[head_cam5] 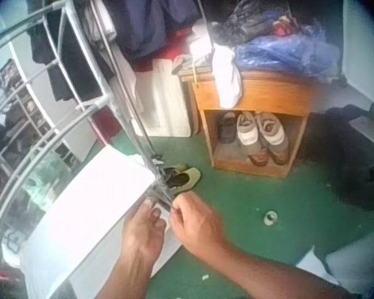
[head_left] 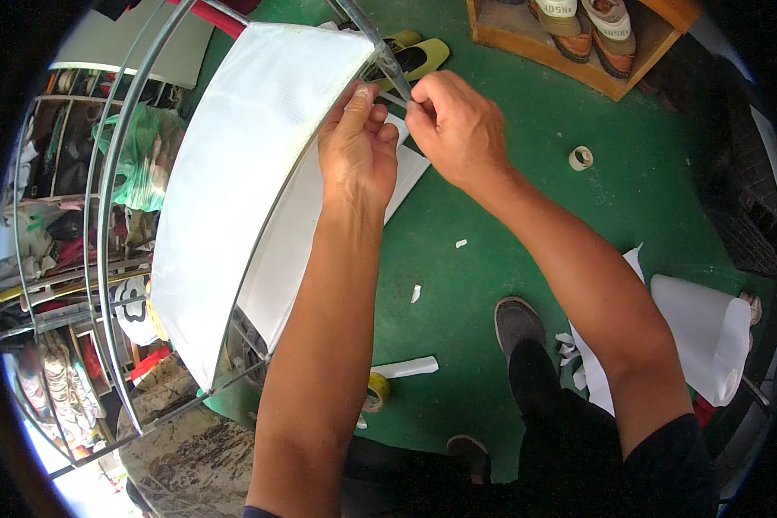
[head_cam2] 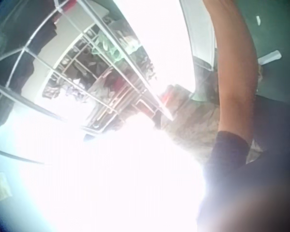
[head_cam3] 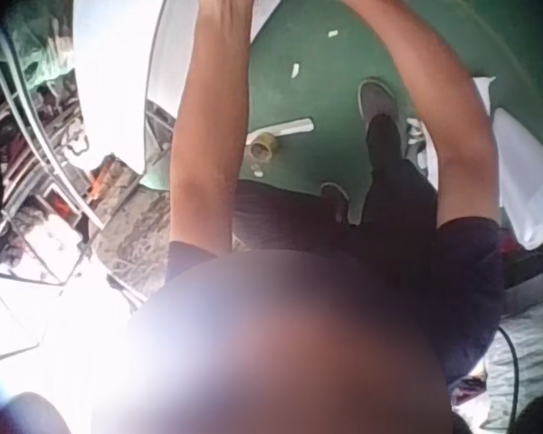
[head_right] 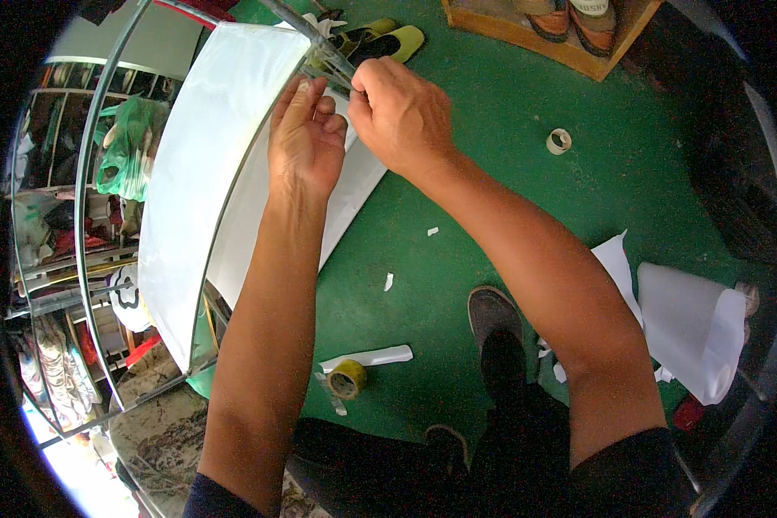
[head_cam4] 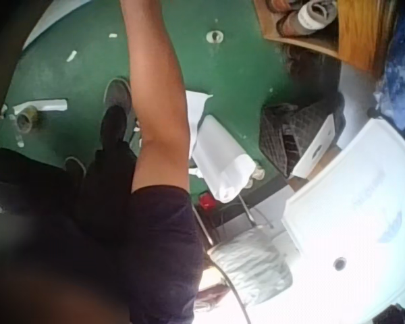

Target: The person attaches a white fabric sheet to a metal frame using yellow tape. They smooth the fabric, apply tape along the edges, and trim excess tape with a blade. The person works on multiple sections of the frame, securing the fabric in place.

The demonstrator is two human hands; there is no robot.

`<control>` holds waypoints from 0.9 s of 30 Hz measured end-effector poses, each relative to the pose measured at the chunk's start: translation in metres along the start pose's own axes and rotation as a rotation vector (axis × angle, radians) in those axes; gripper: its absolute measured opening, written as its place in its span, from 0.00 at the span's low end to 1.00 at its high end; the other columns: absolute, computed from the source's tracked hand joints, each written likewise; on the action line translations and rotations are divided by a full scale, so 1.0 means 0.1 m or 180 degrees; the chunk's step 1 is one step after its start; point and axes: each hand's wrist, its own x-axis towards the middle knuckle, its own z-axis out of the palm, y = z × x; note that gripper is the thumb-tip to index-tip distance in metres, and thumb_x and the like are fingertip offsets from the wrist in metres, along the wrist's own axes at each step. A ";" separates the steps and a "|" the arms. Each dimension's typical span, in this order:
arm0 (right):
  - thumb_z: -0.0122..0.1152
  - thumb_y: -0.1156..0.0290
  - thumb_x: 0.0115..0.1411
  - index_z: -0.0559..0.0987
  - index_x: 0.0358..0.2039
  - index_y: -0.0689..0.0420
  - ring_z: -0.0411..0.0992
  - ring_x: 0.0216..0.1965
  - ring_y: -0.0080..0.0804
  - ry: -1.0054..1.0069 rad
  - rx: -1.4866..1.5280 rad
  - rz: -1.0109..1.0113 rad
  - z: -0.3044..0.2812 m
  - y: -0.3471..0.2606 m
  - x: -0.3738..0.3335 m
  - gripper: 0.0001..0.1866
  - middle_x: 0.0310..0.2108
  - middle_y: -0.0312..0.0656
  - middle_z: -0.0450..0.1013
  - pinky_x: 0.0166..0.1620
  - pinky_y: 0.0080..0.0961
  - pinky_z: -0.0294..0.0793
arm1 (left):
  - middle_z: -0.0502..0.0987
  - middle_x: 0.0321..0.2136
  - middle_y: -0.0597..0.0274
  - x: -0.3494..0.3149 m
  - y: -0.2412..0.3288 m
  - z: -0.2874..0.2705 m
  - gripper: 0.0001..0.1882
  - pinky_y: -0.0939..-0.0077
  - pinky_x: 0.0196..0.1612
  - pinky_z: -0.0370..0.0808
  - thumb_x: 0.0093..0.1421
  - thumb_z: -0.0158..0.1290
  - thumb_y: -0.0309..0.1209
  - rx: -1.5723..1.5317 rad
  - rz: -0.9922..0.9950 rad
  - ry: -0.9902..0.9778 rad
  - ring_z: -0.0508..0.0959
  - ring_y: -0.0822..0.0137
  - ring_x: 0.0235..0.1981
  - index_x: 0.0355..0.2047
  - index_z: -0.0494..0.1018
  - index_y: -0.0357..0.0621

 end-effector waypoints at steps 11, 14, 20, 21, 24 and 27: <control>0.61 0.73 0.53 0.73 0.28 0.55 0.74 0.28 0.52 0.0049 -0.0083 0.0044 0.11 0.03 0.03 0.05 0.27 0.44 0.73 0.30 0.48 0.72 | 0.78 0.34 0.67 0.01 -0.01 0.04 0.07 0.79 0.29 0.65 0.63 0.57 0.26 0.0201 0.0042 0.0259 0.70 0.75 0.29 0.42 0.74 0.45; 0.61 0.73 0.52 0.73 0.28 0.56 0.74 0.29 0.53 -0.0047 -0.0187 0.0077 0.12 0.04 0.04 0.05 0.28 0.44 0.74 0.30 0.50 0.72 | 0.77 0.33 0.68 0.02 -0.02 0.03 0.08 0.79 0.29 0.65 0.63 0.58 0.26 0.0244 0.0068 0.0298 0.69 0.75 0.29 0.42 0.74 0.45; 0.61 0.73 0.51 0.73 0.28 0.56 0.74 0.29 0.53 -0.0384 -0.0267 0.0229 0.16 0.17 -0.07 0.05 0.28 0.46 0.74 0.31 0.48 0.72 | 0.76 0.34 0.66 0.04 -0.02 -0.02 0.10 0.79 0.30 0.66 0.64 0.57 0.26 0.0262 0.0036 0.0188 0.70 0.74 0.30 0.45 0.73 0.44; 0.62 0.73 0.51 0.73 0.28 0.56 0.74 0.29 0.52 -0.0443 -0.0261 0.0229 0.18 0.22 -0.18 0.06 0.27 0.46 0.73 0.30 0.46 0.71 | 0.77 0.35 0.65 0.04 -0.02 -0.04 0.11 0.79 0.30 0.67 0.64 0.56 0.26 0.0259 0.0023 0.0176 0.71 0.73 0.30 0.46 0.72 0.44; 0.62 0.74 0.52 0.72 0.27 0.57 0.73 0.29 0.52 -0.0946 -0.0231 0.0356 0.19 0.24 -0.63 0.06 0.26 0.47 0.72 0.30 0.44 0.70 | 0.77 0.33 0.68 0.04 0.00 -0.19 0.13 0.77 0.30 0.67 0.62 0.59 0.28 0.0299 0.0023 0.0115 0.71 0.75 0.30 0.47 0.73 0.46; 0.62 0.73 0.52 0.72 0.27 0.58 0.73 0.30 0.55 -0.1819 -0.0327 0.0605 0.13 0.36 -1.17 0.07 0.27 0.50 0.72 0.31 0.47 0.70 | 0.76 0.32 0.70 0.01 -0.06 -0.14 0.14 0.78 0.29 0.68 0.62 0.59 0.29 0.0145 -0.0156 0.0080 0.70 0.75 0.28 0.47 0.73 0.47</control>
